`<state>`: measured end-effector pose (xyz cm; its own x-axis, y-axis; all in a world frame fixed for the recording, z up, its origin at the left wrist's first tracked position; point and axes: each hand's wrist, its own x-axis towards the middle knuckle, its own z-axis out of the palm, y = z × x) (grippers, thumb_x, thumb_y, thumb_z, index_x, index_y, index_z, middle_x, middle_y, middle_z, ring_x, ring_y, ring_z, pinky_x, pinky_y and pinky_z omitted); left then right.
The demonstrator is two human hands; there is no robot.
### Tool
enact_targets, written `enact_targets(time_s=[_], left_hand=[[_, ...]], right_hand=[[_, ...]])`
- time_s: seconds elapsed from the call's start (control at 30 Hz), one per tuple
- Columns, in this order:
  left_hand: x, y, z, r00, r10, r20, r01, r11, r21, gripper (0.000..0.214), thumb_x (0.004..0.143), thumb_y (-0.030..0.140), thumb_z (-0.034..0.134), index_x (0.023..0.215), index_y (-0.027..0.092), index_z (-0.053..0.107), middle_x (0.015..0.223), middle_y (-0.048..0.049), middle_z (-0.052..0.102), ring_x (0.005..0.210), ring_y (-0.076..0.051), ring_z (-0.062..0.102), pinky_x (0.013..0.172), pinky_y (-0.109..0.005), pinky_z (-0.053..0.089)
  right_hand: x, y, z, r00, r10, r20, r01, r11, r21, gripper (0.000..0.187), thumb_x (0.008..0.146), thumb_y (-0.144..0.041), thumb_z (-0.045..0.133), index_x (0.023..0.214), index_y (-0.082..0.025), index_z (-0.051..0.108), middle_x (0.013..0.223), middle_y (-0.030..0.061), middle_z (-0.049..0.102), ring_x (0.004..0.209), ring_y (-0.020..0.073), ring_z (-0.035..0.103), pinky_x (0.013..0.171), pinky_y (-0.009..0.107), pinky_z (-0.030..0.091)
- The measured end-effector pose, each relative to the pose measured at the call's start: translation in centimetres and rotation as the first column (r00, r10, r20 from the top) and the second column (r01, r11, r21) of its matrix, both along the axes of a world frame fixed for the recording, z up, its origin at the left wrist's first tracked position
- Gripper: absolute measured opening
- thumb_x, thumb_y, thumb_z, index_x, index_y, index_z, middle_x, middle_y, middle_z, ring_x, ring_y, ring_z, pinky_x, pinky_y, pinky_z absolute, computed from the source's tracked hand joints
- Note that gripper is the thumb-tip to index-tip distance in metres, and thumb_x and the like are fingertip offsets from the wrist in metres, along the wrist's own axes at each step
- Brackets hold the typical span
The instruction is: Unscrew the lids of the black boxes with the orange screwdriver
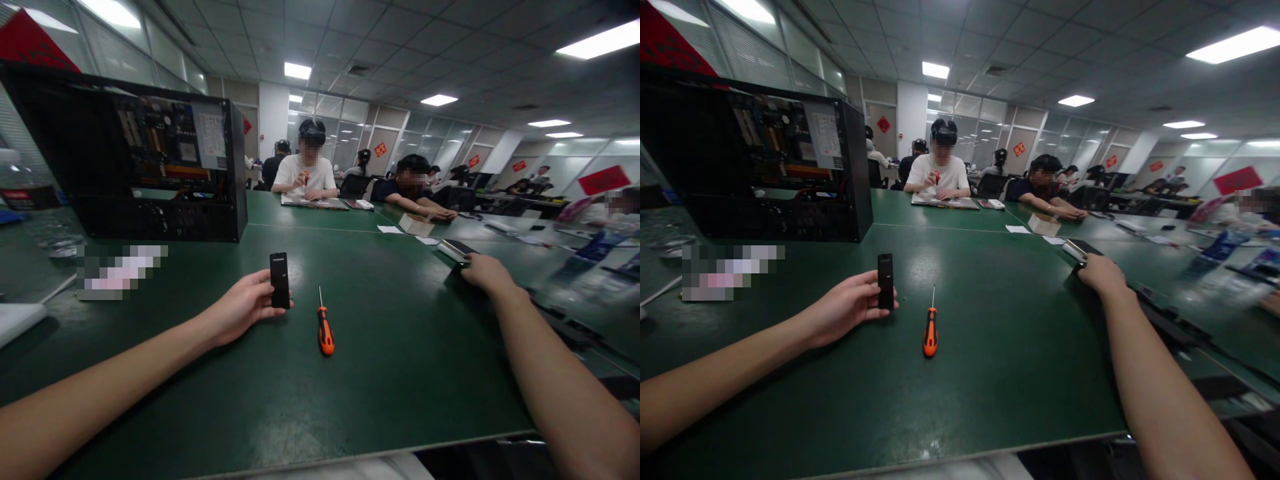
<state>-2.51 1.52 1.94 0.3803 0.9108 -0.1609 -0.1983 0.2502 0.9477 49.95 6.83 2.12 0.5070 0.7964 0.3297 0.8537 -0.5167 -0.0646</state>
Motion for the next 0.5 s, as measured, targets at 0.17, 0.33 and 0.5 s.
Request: enact_targets(time_s=[0.17,0.33,0.5], left_hand=[[0.4,-0.5,0.0,0.996,-0.078,0.053,0.08,0.997,-0.025,0.022,0.096,0.006,0.053,0.114,0.012,0.064,0.098,-0.0128,0.074,0.091,-0.022,0.076,0.076,-0.028,0.061],[1.2,-1.0,-0.4,0.988,-0.133,0.08,0.136,0.99,-0.033,0.02,0.096,0.01,0.058,0.114,0.013,0.067,0.108,-0.0152,0.075,0.097,-0.022,0.075,0.079,-0.028,0.062],[1.7,-1.5,-1.0,0.967,-0.175,0.185,0.189,0.98,-0.064,0.022,0.099,0.008,0.054,0.114,0.013,0.069,0.093,-0.0081,0.076,0.081,-0.015,0.075,0.078,-0.029,0.064]], right_hand=[[-6.6,0.8,2.2,0.943,0.315,-0.111,-0.294,0.94,0.173,0.039,0.098,-0.03,0.05,0.129,-0.009,0.062,0.123,0.0212,0.068,0.113,0.0278,0.065,0.098,0.036,0.047],[-20.1,-1.2,0.7,0.277,0.866,-0.416,-0.724,0.473,0.502,0.03,0.096,-0.046,0.055,0.108,-0.02,0.062,0.12,0.0105,0.069,0.107,0.0222,0.065,0.093,0.039,0.052],[-29.9,-5.3,-1.9,-0.368,0.621,-0.692,-0.762,0.224,0.607,0.026,0.091,-0.046,0.064,0.1,-0.023,0.055,0.098,0.0005,0.062,0.089,0.0146,0.06,0.083,0.031,0.052]])
